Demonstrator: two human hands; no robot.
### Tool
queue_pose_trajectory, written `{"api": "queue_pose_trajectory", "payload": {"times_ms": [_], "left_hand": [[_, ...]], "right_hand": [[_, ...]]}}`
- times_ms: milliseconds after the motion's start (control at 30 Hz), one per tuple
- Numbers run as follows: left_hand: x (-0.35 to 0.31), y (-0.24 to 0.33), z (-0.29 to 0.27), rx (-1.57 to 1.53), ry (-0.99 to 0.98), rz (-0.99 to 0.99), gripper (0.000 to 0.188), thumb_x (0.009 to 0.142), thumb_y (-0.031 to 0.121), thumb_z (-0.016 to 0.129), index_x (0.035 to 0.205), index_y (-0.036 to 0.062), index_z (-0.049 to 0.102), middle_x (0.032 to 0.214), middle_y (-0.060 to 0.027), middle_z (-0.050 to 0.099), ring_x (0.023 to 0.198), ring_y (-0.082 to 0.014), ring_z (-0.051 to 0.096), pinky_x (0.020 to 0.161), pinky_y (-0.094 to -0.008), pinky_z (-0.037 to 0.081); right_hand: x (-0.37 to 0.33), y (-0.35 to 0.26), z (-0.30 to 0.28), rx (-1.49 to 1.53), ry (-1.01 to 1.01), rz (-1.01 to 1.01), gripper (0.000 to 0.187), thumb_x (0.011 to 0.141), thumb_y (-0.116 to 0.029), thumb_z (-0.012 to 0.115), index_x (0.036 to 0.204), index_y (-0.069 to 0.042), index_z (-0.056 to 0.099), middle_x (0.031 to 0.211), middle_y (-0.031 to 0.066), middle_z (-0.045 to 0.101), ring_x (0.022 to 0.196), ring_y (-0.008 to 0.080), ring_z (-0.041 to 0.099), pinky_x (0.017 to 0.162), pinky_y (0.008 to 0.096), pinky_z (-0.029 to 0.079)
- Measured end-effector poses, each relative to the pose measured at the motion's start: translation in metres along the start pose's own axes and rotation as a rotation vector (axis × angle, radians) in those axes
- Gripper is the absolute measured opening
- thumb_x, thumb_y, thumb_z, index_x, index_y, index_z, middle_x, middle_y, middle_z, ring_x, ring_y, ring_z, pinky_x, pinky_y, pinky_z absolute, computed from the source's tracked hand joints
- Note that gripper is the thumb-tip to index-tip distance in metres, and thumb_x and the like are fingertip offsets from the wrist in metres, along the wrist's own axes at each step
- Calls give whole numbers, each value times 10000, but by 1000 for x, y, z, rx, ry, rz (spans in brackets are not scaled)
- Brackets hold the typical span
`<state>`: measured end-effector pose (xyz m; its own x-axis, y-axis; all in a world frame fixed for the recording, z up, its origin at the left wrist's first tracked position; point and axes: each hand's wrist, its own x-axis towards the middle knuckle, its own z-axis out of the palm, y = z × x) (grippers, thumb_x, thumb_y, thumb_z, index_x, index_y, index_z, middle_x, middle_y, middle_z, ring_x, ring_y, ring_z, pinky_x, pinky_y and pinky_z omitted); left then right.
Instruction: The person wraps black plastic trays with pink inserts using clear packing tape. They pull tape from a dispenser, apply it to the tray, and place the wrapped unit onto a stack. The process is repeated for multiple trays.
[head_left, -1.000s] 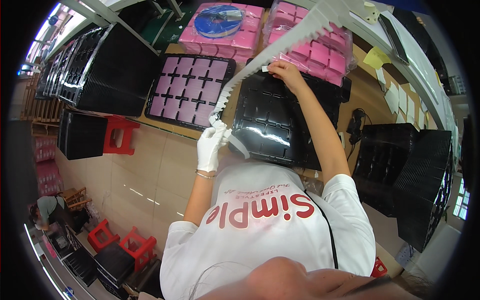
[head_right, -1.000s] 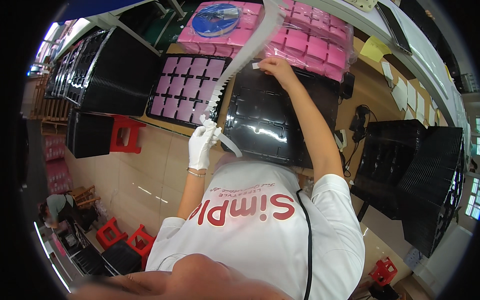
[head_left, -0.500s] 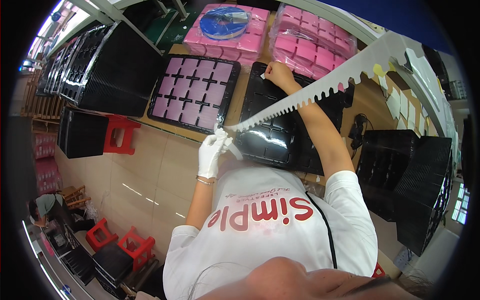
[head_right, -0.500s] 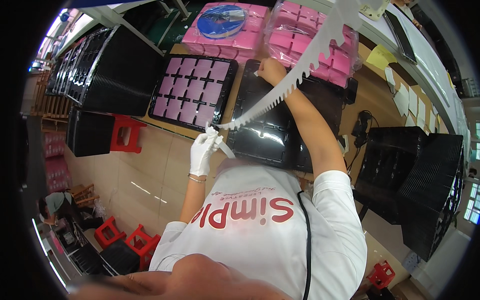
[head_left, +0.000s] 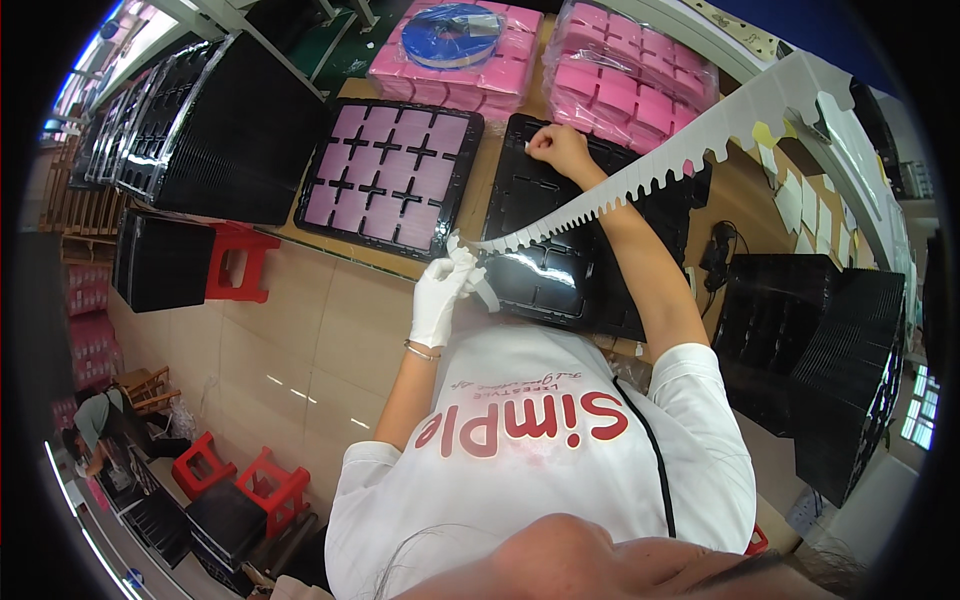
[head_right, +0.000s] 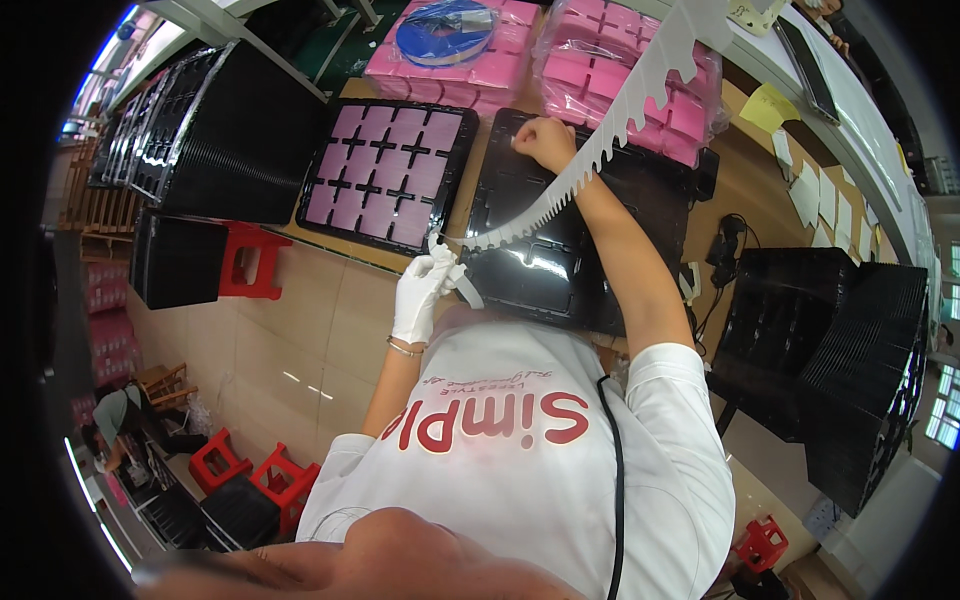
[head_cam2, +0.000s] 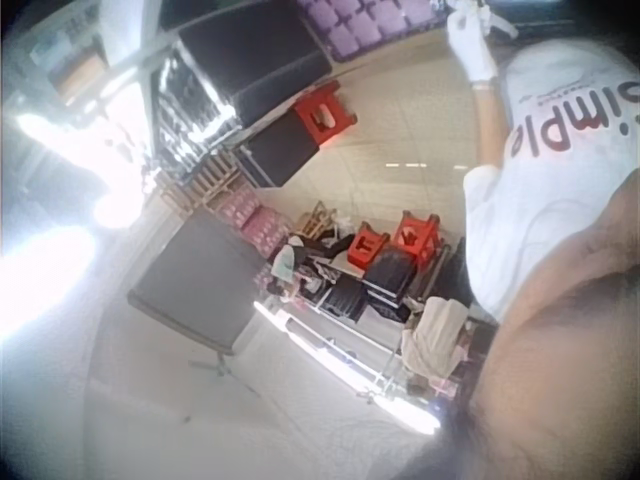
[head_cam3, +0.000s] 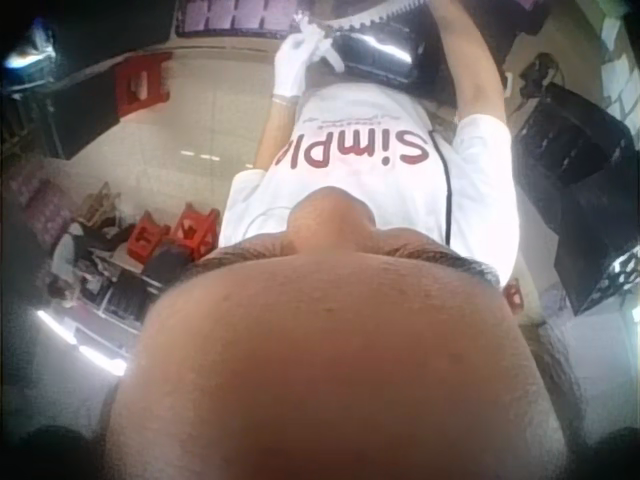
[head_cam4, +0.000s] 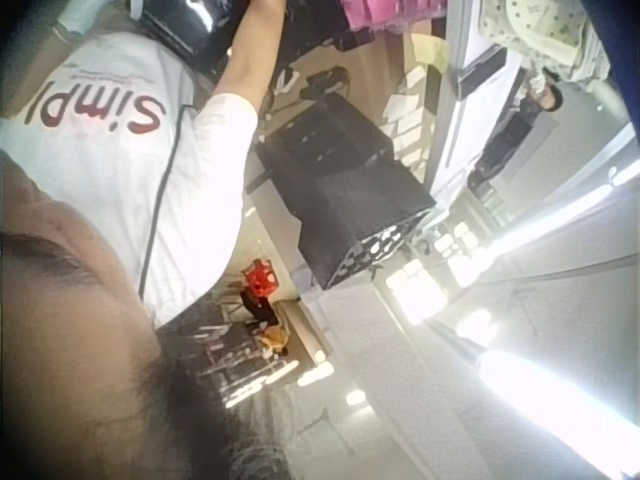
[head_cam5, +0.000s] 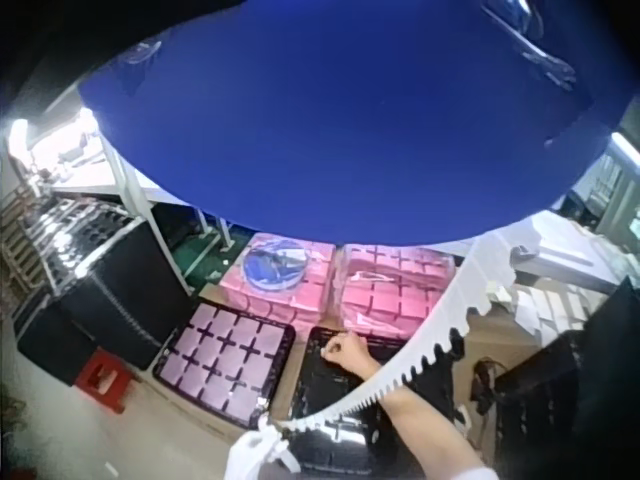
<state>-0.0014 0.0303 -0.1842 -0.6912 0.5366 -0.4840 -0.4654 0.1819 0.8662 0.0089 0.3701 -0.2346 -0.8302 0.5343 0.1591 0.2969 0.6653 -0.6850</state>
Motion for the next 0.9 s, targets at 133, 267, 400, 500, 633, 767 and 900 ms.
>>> {"api": "queue_pose_trajectory", "payload": {"times_ms": [133, 267, 400, 500, 633, 767, 900], "left_hand": [[-2, 4, -4, -9, 36, 9, 190, 891, 239, 701, 897, 62, 635, 781, 10, 632, 642, -34, 534, 583, -178, 412], [-10, 10, -1, -139, 67, -32, 88, 901, 144, 673, 887, 65, 636, 743, 12, 585, 614, -41, 491, 575, -178, 392], [-15, 13, 9, -152, 3, -39, 92, 913, 139, 662, 928, 53, 635, 752, 10, 592, 627, -42, 502, 588, -178, 406], [-15, 8, 14, -103, -27, -29, 107, 909, 149, 670, 933, 51, 636, 765, 9, 599, 635, -41, 508, 589, -179, 407], [-21, 16, 20, -68, -58, -42, 145, 909, 194, 678, 919, 55, 639, 762, 12, 603, 633, -38, 508, 588, -174, 402], [-15, 13, 14, -104, -105, -77, 186, 897, 237, 694, 898, 58, 642, 754, 10, 611, 637, -46, 536, 595, -184, 425], [-13, 11, 8, -68, 16, -57, 168, 914, 240, 675, 881, 77, 651, 718, 36, 573, 608, -26, 494, 566, -176, 397]], "right_hand": [[-52, 13, -21, 827, 182, 241, 140, 831, -113, 693, 920, -6, 679, 875, 59, 666, 842, 130, 616, 765, 288, 496], [-144, -15, -46, 1378, 212, 524, 176, 862, -31, 486, 985, 37, 591, 959, 151, 638, 910, 236, 631, 833, 374, 518], [-194, -77, -30, 1270, -125, 601, 214, 903, -136, 545, 1010, 32, 623, 831, 82, 635, 749, 140, 593, 641, 246, 459], [-200, -140, -10, 923, -259, 555, 198, 884, -170, 661, 1033, -41, 644, 840, -25, 617, 697, 34, 488, 611, 181, 376], [-203, -142, 16, 722, -105, 347, 111, 825, -78, 716, 919, -46, 666, 829, -35, 592, 703, 40, 473, 615, 196, 372], [-209, -148, 14, 524, 48, 40, 69, 807, -59, 724, 826, -29, 665, 754, -25, 543, 670, 58, 455, 586, 218, 366], [-213, -145, 0, 587, -147, 48, 99, 788, -131, 726, 827, -66, 663, 715, 30, 540, 655, 148, 519, 596, 285, 415]]}}
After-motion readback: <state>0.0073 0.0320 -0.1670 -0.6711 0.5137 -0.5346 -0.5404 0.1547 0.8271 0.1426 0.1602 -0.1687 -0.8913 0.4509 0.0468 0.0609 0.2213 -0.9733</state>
